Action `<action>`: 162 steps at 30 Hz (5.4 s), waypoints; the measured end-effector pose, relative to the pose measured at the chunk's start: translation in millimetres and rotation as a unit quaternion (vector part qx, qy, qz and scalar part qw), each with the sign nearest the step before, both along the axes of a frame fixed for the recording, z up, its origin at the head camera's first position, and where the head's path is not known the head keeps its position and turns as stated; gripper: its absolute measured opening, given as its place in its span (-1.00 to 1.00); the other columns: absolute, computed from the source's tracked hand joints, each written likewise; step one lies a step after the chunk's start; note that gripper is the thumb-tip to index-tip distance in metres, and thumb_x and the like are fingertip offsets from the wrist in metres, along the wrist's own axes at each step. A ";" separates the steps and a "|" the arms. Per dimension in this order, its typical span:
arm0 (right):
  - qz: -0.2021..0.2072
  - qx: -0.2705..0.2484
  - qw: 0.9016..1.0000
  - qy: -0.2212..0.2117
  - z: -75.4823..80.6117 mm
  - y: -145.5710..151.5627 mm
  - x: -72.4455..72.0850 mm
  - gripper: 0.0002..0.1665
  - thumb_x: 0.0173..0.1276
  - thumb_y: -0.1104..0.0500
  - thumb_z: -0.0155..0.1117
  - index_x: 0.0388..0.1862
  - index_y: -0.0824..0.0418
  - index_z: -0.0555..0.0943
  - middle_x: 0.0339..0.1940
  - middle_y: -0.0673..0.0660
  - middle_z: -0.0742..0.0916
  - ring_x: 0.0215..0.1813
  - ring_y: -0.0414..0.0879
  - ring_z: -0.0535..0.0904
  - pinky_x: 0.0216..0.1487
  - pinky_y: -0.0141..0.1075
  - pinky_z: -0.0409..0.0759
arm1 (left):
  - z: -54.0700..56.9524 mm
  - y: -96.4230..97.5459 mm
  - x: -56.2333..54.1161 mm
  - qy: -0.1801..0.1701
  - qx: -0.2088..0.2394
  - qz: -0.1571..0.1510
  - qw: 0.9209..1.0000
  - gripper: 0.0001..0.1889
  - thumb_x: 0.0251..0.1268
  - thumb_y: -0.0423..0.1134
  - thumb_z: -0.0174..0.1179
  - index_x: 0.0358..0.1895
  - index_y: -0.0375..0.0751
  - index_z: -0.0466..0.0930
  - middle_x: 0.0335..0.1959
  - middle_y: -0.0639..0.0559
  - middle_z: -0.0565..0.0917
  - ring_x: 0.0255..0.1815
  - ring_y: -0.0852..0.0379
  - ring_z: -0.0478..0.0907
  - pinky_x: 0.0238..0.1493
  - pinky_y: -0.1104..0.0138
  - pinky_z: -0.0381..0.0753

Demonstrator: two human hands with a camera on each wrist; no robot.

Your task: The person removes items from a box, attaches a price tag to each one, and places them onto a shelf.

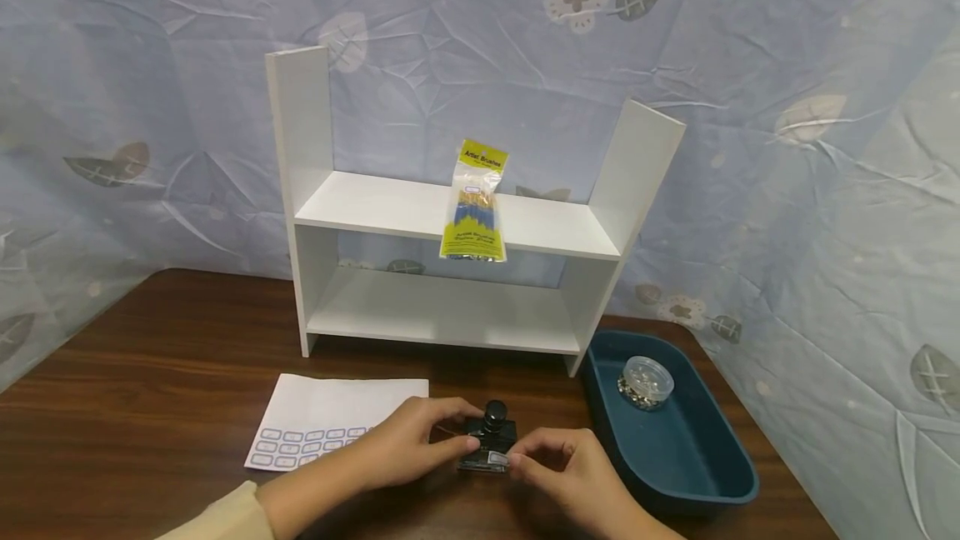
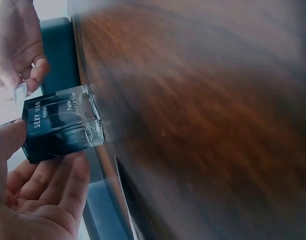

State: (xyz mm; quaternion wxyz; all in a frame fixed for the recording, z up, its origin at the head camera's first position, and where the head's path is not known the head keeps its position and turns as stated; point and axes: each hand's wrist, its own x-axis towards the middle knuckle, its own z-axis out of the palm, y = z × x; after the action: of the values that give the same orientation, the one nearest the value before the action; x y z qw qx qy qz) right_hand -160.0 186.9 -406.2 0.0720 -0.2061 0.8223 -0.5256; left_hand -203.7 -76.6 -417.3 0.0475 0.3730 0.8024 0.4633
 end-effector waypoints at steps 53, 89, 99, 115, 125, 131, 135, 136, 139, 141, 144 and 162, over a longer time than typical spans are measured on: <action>-0.032 0.040 0.998 -0.034 -11.4 -14.0 0.0 -0.76 0.48 0.11 0.39 -0.16 0.28 0.80 -0.18 0.22 0.84 -0.37 -0.28 0.75 -0.28 -0.46 0.70 | 3.3 20.3 1.0 0.039 -0.071 0.029 0.996 -0.69 0.23 -0.29 0.48 0.00 -0.14 0.64 -0.13 0.03 0.83 -0.18 0.40 0.67 -0.10 0.47 0.69; -0.029 0.140 0.990 0.001 -1.3 -10.0 1.7 -0.79 0.51 0.08 0.36 -0.20 0.18 0.80 -0.34 0.03 0.81 -0.37 -0.39 0.63 -0.40 -0.46 0.56 | 3.1 24.7 4.1 0.028 -0.063 0.050 0.996 -0.69 0.16 -0.37 0.48 -0.03 -0.20 0.68 -0.20 0.00 0.84 -0.33 0.47 0.59 -0.28 0.53 0.63; -0.045 0.227 0.973 0.021 6.1 -6.3 -5.5 -0.61 0.41 -0.14 0.43 -0.12 0.16 0.66 -0.32 -0.03 0.76 -0.34 -0.27 0.61 -0.39 -0.36 0.58 | 2.6 24.3 3.5 0.023 -0.054 0.048 0.997 -0.70 0.16 -0.39 0.47 -0.03 -0.21 0.68 -0.21 -0.01 0.84 -0.33 0.46 0.61 -0.27 0.53 0.65; -0.019 0.223 0.970 0.089 -2.6 -14.7 -16.2 -0.34 0.40 -0.17 0.45 0.23 0.25 0.57 -0.09 0.03 0.80 -0.05 -0.20 0.73 -0.13 -0.32 0.71 | 1.2 24.1 4.1 0.017 -0.060 0.045 0.997 -0.71 0.20 -0.36 0.46 -0.01 -0.20 0.68 -0.18 0.01 0.84 -0.31 0.47 0.62 -0.24 0.55 0.65; -0.015 0.207 0.971 0.121 -7.5 -13.8 -18.9 -0.48 0.42 -0.04 0.46 0.18 0.23 0.59 -0.14 0.03 0.82 -0.10 -0.22 0.74 -0.15 -0.34 0.72 | 1.1 23.1 3.8 0.021 -0.058 0.045 0.997 -0.69 0.22 -0.35 0.47 0.02 -0.20 0.68 -0.14 -0.01 0.85 -0.25 0.43 0.68 -0.19 0.54 0.67; 0.002 0.186 0.976 0.114 -8.3 -8.3 -20.4 -0.50 0.44 -0.06 0.44 0.19 0.18 0.60 -0.08 0.06 0.83 -0.04 -0.15 0.78 -0.07 -0.33 0.77 | 1.4 21.8 2.6 0.016 -0.061 0.039 0.997 -0.68 0.22 -0.34 0.47 0.03 -0.18 0.68 -0.12 0.00 0.84 -0.19 0.38 0.71 -0.13 0.53 0.68; 0.009 0.160 0.983 0.095 -8.6 -4.4 -23.0 -0.58 0.43 -0.04 0.45 0.13 0.12 0.64 -0.08 0.04 0.84 -0.05 -0.21 0.77 -0.04 -0.34 0.78 | 2.8 20.5 1.0 0.017 -0.067 0.037 0.997 -0.67 0.22 -0.30 0.48 0.04 -0.16 0.68 -0.13 0.03 0.83 -0.18 0.39 0.68 -0.09 0.48 0.69; 0.010 0.153 0.984 0.089 -8.6 -3.6 -23.8 -0.61 0.43 -0.03 0.45 0.12 0.11 0.65 -0.08 0.04 0.84 -0.05 -0.23 0.77 -0.04 -0.35 0.78 | 3.2 20.2 0.5 0.017 -0.068 0.036 0.997 -0.67 0.22 -0.29 0.48 0.03 -0.15 0.68 -0.13 0.04 0.83 -0.18 0.39 0.67 -0.09 0.47 0.69; 0.013 0.144 0.987 0.076 -8.6 -1.8 -25.0 -0.65 0.43 -0.04 0.45 0.08 0.07 0.66 -0.06 0.03 0.84 -0.06 -0.28 0.76 -0.04 -0.39 0.77 | 4.4 18.9 -0.7 0.013 -0.069 0.029 0.997 -0.67 0.23 -0.27 0.48 0.04 -0.14 0.68 -0.13 0.06 0.83 -0.16 0.40 0.67 -0.06 0.45 0.70; 0.014 0.141 0.987 0.071 -7.8 -1.1 -25.1 -0.65 0.43 -0.04 0.45 0.08 0.06 0.66 -0.05 0.04 0.84 -0.06 -0.29 0.76 -0.04 -0.41 0.76 | 5.6 17.5 -1.3 0.009 -0.066 0.026 0.997 -0.68 0.24 -0.26 0.48 0.05 -0.14 0.68 -0.12 0.06 0.83 -0.14 0.39 0.69 -0.04 0.45 0.70; 0.012 0.139 0.987 0.080 -4.2 -1.8 -25.5 -0.66 0.43 -0.04 0.45 0.07 0.06 0.67 -0.04 0.04 0.84 -0.06 -0.27 0.77 -0.03 -0.42 0.76 | 8.8 14.6 -2.5 0.001 -0.053 0.023 0.998 -0.68 0.25 -0.24 0.48 0.05 -0.14 0.69 -0.10 0.04 0.84 -0.13 0.36 0.71 -0.03 0.46 0.70; -0.025 0.125 0.985 0.121 39.9 -25.2 -48.3 -0.55 0.43 0.03 0.45 0.17 0.23 0.67 0.01 0.15 0.83 -0.03 -0.10 0.82 -0.04 -0.39 0.76 | 35.4 -5.1 -22.8 -0.005 0.038 0.111 0.993 -0.63 0.33 -0.14 0.46 0.13 -0.18 0.70 -0.13 -0.01 0.85 -0.07 0.16 0.78 -0.05 0.35 0.74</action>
State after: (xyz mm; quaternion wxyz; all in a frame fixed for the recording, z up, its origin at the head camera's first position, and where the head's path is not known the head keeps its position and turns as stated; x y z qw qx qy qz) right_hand -208.3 161.6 -366.3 -0.0159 -0.2364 0.8890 -0.3918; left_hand -226.4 -81.7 -381.9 -0.0146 0.2813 0.8204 0.4976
